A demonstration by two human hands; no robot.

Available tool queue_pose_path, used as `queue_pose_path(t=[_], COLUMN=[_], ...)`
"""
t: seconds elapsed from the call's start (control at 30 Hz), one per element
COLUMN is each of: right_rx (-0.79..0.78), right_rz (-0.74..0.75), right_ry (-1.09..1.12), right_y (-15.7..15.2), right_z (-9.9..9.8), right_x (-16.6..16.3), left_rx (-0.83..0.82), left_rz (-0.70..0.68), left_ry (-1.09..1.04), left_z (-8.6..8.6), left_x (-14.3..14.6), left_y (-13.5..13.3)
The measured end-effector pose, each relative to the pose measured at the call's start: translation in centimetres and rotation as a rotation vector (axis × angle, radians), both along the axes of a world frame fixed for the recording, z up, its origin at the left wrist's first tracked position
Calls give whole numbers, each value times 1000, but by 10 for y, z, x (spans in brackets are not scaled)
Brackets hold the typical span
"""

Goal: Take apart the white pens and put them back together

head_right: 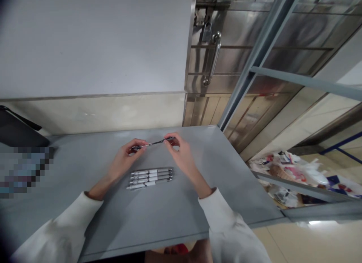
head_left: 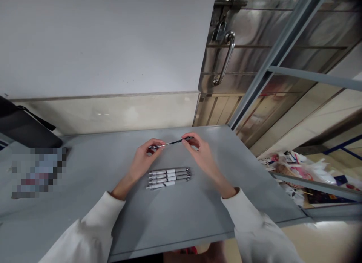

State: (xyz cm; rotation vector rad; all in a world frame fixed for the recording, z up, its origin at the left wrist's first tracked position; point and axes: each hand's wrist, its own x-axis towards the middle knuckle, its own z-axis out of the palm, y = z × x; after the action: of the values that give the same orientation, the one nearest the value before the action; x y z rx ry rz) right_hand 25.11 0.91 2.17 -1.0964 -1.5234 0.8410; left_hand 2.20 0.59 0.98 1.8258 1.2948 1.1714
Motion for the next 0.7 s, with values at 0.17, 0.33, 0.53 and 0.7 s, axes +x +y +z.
queue_pose_path(t=[0.17,0.33,0.53,0.7], right_rx=[-23,-24,-7,-10], right_rz=[-74,-107,-141,-153], right_ry=[-14,-6,8,23], right_y=[3,4,5,6], right_z=[-2,-1,-1,0], right_x=[4,6,8,10], left_rx=[-9,-31,-43,-58], left_rz=[3,21,21,19], left_ry=[-6,-23,-48,-68], left_z=[1,1,-4,-5], left_x=[-2,-3,-5,-6], left_y=[0,1,4,4])
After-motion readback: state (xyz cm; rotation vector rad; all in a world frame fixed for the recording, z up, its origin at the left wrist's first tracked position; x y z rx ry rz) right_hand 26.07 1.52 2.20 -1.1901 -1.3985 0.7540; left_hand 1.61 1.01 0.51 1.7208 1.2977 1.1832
